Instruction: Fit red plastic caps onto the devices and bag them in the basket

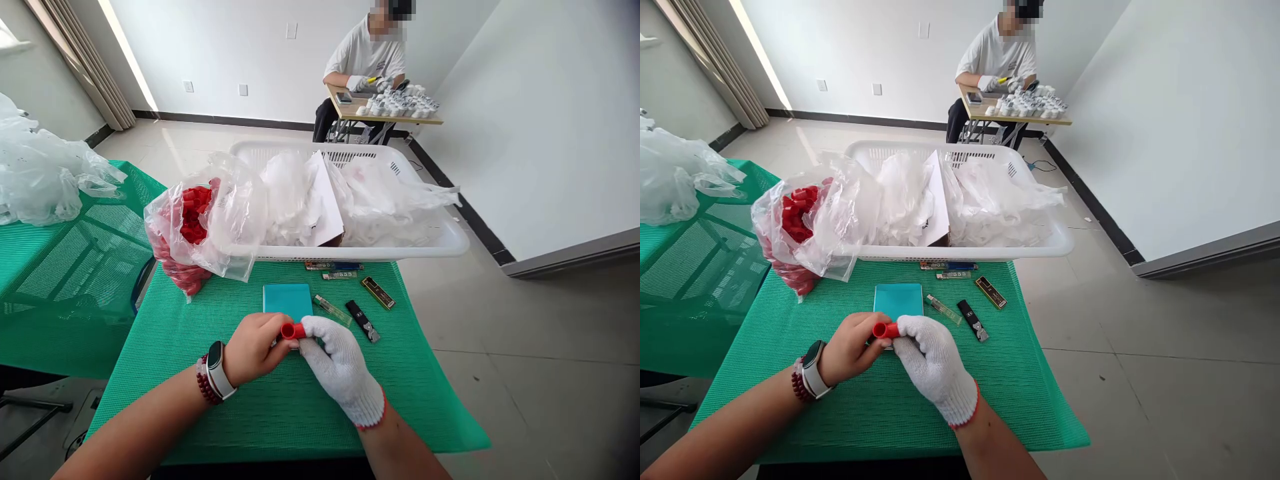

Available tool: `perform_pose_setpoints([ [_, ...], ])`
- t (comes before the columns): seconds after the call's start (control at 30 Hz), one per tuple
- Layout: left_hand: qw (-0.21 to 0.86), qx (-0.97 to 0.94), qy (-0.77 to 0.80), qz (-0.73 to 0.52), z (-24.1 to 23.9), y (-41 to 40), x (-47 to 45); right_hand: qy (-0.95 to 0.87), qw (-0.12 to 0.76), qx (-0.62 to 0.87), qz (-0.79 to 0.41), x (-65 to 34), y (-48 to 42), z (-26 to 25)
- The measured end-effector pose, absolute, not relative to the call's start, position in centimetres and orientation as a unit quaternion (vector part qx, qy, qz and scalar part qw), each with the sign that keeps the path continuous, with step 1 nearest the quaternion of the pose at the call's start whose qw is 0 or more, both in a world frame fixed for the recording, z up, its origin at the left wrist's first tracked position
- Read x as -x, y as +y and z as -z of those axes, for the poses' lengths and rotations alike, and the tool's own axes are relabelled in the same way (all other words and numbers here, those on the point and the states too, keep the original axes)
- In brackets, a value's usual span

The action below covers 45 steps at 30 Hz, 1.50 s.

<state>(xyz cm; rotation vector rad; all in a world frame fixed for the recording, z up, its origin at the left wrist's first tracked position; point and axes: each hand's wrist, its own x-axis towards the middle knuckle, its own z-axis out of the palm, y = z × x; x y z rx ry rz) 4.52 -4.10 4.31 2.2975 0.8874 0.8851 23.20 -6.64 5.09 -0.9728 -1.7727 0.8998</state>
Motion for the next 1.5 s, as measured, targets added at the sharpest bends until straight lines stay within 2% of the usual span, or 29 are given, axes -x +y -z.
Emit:
perform_pose_setpoints([
  [0.17, 0.325, -0.804, 0.400, -0.296, -5.2, -4.4, -4.4, -0.781, 0.460, 0.369, -0.206, -23.3, -6.5, -3.9],
  [0.27, 0.339, -0.796, 0.414, -0.284, -5.8, -4.2, -4.3, -0.806, 0.456, 0.342, -0.164, -23.2, -6.5, -3.5],
  [0.33, 0.338, -0.807, 0.397, -0.278, -5.8, -4.1, -4.2, -0.784, 0.459, 0.352, -0.225, -23.1, -6.6, -3.7],
  [0.47, 0.315, -0.837, 0.334, -0.298, -5.4, -4.2, -4.4, -0.671, 0.443, 0.375, -0.460, -23.3, -6.9, -4.7],
  [0.53, 0.318, -0.838, 0.326, -0.302, -5.2, -4.3, -4.4, -0.642, 0.437, 0.372, -0.508, -23.4, -6.9, -5.0],
  [0.63, 0.353, -0.816, 0.351, -0.292, -5.4, -4.3, -4.3, -0.672, 0.432, 0.365, -0.477, -23.4, -6.8, -5.1],
  [0.8, 0.408, -0.779, 0.397, -0.263, -5.8, -4.1, -4.4, -0.759, 0.449, 0.371, -0.292, -23.4, -6.6, -4.9],
  [0.87, 0.397, -0.788, 0.395, -0.254, -5.7, -4.2, -4.5, -0.733, 0.446, 0.384, -0.340, -23.4, -6.7, -4.9],
  [0.97, 0.379, -0.804, 0.389, -0.242, -5.3, -4.3, -4.6, -0.665, 0.415, 0.401, -0.474, -23.5, -6.7, -5.3],
  [1.07, 0.379, -0.800, 0.399, -0.239, -5.1, -4.3, -4.6, -0.651, 0.394, 0.417, -0.496, -23.5, -6.8, -5.7],
  [1.17, 0.429, -0.776, 0.398, -0.235, -5.3, -4.1, -4.7, -0.688, 0.399, 0.418, -0.439, -23.5, -6.7, -5.6],
  [1.27, 0.509, -0.727, 0.396, -0.239, -5.4, -3.8, -4.7, -0.738, 0.431, 0.404, -0.328, -23.6, -6.7, -5.1],
  [1.37, 0.504, -0.721, 0.399, -0.258, -5.3, -3.6, -4.7, -0.761, 0.455, 0.391, -0.248, -23.7, -6.8, -4.9],
  [1.43, 0.463, -0.747, 0.395, -0.268, -5.2, -3.6, -4.6, -0.742, 0.435, 0.398, -0.319, -23.5, -6.8, -5.0],
  [1.5, 0.432, -0.770, 0.386, -0.267, -5.3, -3.8, -4.5, -0.678, 0.404, 0.404, -0.462, -23.3, -6.9, -5.3],
])
